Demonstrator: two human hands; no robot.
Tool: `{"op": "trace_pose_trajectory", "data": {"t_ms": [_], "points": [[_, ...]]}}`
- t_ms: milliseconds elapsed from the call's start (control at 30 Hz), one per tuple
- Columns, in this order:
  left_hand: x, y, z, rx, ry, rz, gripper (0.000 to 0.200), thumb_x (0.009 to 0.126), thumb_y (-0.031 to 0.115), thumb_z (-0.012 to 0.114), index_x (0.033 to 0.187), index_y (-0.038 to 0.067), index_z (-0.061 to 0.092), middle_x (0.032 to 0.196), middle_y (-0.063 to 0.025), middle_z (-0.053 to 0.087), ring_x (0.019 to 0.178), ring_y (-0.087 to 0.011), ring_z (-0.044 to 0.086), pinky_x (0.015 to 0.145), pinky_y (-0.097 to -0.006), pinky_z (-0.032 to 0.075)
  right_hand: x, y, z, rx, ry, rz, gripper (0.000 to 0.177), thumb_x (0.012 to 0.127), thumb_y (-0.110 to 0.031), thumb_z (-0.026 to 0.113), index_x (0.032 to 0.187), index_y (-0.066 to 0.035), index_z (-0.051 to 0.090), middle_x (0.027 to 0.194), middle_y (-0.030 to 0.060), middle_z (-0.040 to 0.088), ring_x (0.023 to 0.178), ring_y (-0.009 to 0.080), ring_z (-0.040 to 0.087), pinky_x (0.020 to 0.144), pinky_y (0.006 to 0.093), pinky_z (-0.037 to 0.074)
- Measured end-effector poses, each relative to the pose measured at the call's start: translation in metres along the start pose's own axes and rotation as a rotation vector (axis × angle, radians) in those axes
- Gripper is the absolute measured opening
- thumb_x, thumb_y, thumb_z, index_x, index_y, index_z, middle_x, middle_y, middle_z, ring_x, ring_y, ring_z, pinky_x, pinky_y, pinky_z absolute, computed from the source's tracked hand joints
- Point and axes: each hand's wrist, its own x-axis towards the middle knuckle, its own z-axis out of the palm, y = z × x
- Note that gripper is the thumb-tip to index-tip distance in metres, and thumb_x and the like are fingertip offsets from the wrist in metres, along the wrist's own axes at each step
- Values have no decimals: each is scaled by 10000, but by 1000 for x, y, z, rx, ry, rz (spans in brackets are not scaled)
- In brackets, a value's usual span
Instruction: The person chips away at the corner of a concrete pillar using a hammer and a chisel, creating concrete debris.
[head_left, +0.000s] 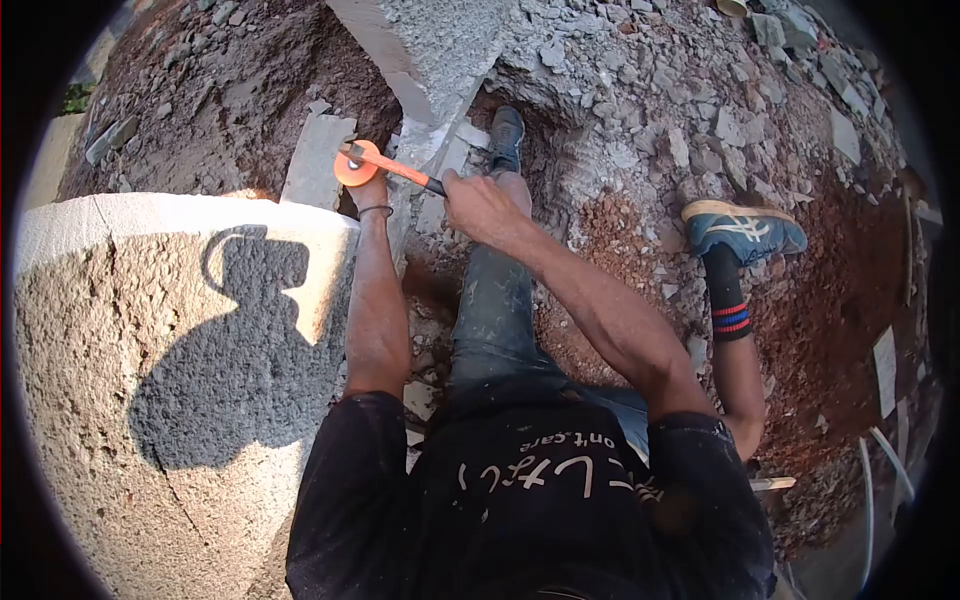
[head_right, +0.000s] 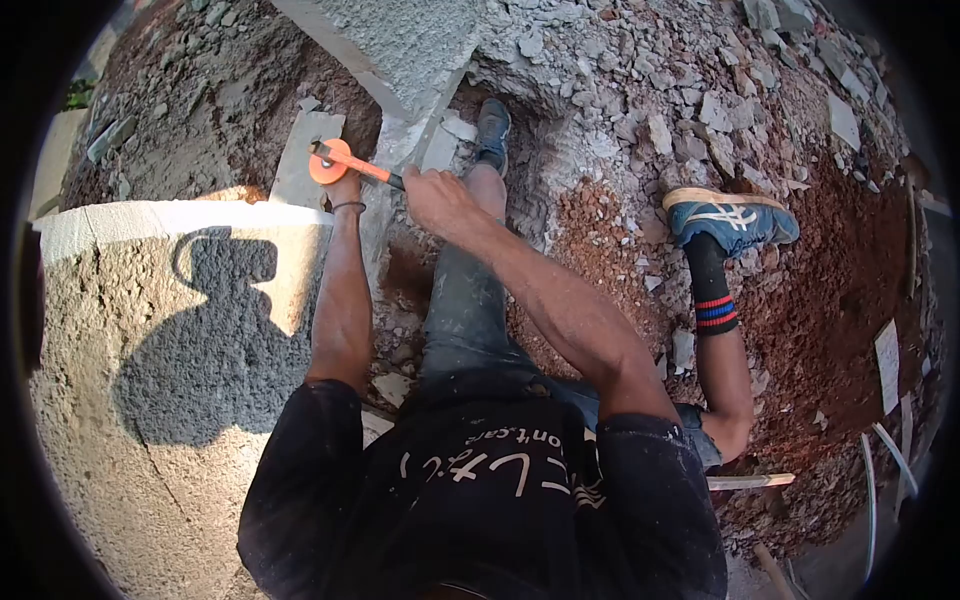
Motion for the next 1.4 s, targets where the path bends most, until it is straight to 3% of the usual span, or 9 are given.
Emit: {"op": "trace_pose_trajectory", "data": {"t_ms": [100,167,367,600,633,867,1000,1100,1400], "points": [[16,-38,-1,454,-35,346,572,725,137,744,1228,28,494,1195,-82,572,1114,-200,538,959,-325,416,7,-14,-18,-44,-46,30,191,852,-164,581,853,2,485,638,196,597,603,399,612,535,486,464],[5,4,-4,144,-185,-99,530,755,146,730,1218,26,500,1198,-83,574,1107,-194,542,954,-328,421,15,-61,-78,149,107,-110,227,836,-195,619,846,-2,500,596,171,574,546,357,607,491,436,463],[24,-56,3,-9,-142,131,481,784,140,712,1205,27,509,1185,-75,578,1089,-196,551,942,-328,433,40,-102,-81,639,624,-346,277,767,-207,695,837,-11,513,590,141,575,549,296,630,490,372,480],[15,-21,0,248,-65,209,571,656,104,759,1165,24,513,1120,-78,575,1042,-204,562,937,-342,438,14,-20,-39,-102,-89,10,147,733,-41,573,872,7,576,678,215,602,684,383,636,637,480,483],[15,-18,-6,157,-207,-130,546,674,96,744,1162,19,511,1103,-73,588,1058,-205,555,963,-354,419,14,-40,-55,26,-17,-52,139,731,-50,578,856,8,572,666,211,595,671,377,633,623,476,480],[14,-35,8,85,-32,77,602,726,144,758,1249,41,479,1218,-70,560,1133,-198,526,1006,-340,387,57,-118,-94,608,732,-393,123,726,-46,593,817,-6,519,560,107,545,496,208,550,523,287,460],[6,-21,-2,-19,-140,-60,554,699,95,721,1203,32,499,1142,-60,576,1088,-189,538,950,-315,413,22,12,1,-160,-178,49,169,745,-40,582,902,8,546,705,187,627,706,386,635,627,451,494],[15,-34,2,543,-49,314,455,708,126,673,1129,19,536,1128,-85,587,1072,-238,547,958,-348,418,18,-6,-27,-136,-96,20,180,741,-36,569,912,21,558,696,224,608,698,396,630,659,478,489],[8,-37,6,-91,-117,40,584,732,153,747,1236,28,478,1209,-80,565,1138,-213,525,998,-338,399,48,-87,-79,414,426,-317,176,729,-63,606,862,17,523,704,211,601,685,351,643,599,439,497]]}}
